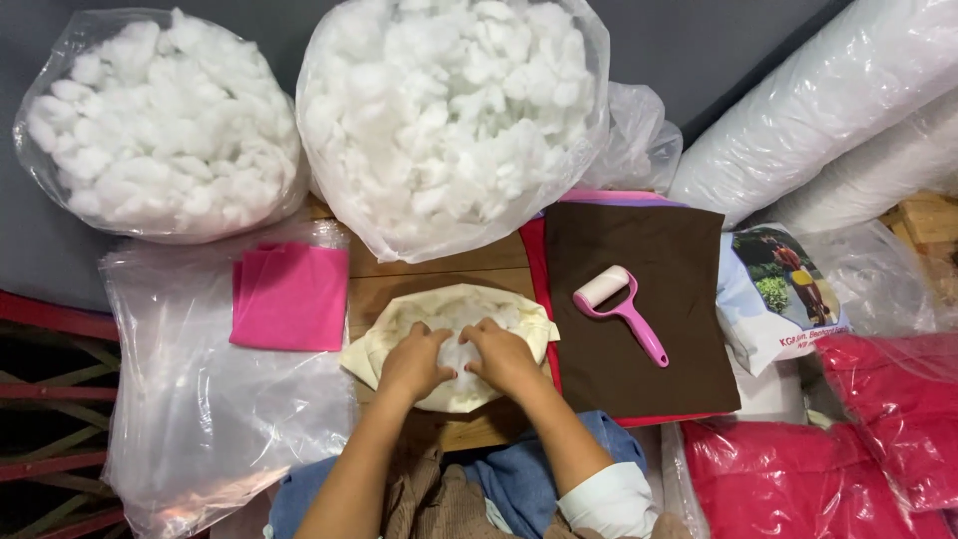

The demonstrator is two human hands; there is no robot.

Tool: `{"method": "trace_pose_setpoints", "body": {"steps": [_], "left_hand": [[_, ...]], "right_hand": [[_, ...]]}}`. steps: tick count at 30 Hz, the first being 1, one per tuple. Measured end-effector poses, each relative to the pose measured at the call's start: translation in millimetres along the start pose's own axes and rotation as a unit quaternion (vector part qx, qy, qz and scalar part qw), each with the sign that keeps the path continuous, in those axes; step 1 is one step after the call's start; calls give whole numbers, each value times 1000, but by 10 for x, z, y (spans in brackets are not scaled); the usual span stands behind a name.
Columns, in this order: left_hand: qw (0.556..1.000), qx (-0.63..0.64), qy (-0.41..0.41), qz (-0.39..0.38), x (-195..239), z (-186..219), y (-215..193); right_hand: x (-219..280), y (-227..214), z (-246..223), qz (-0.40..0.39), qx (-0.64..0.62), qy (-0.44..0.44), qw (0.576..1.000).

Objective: The person takes handfuls of white cotton from a large plastic bag and places them into a cream-colored fabric pouch. They repeatedly press and spread the cotton inside the pouch to distribute it evenly.

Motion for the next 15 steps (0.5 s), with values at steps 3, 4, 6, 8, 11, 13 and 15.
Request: {"method": "trace_pose_setpoints", "body": {"steps": [3,4,6,8,11,13,15], "left_hand": [[997,-75,12,22,-356,-200,562],[997,-71,8,21,-371,-199,487],[995,-69,-4,75,-337,-209,373],[994,-35,-22,100,-209,-160,91],[990,15,-34,135,-236,-249,90],[988,40,-23,146,-378,-287,207],[993,10,-12,121,-462,-312,392]], "right_hand": [[-103,167,121,11,19,6,1000],[-162,139,187,6,20,3,1000],[-215,127,369,39,2,13,999],[-69,-122,102,25,-11,8,1000],[-1,-76,-116,10,-29,8,1000],[-72,34,-78,9,-27,16,999],[-146,173,-9,32,26,-12,999]]}}
Point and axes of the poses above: each hand's wrist, its own x-axis away from the middle knuckle, its own y-axis out of the palm, z = x × y, the point moved 6 cm from there along -x, towards the middle knuckle, and after that the axes turned 14 degrees about -x, right-handed, at the moved point
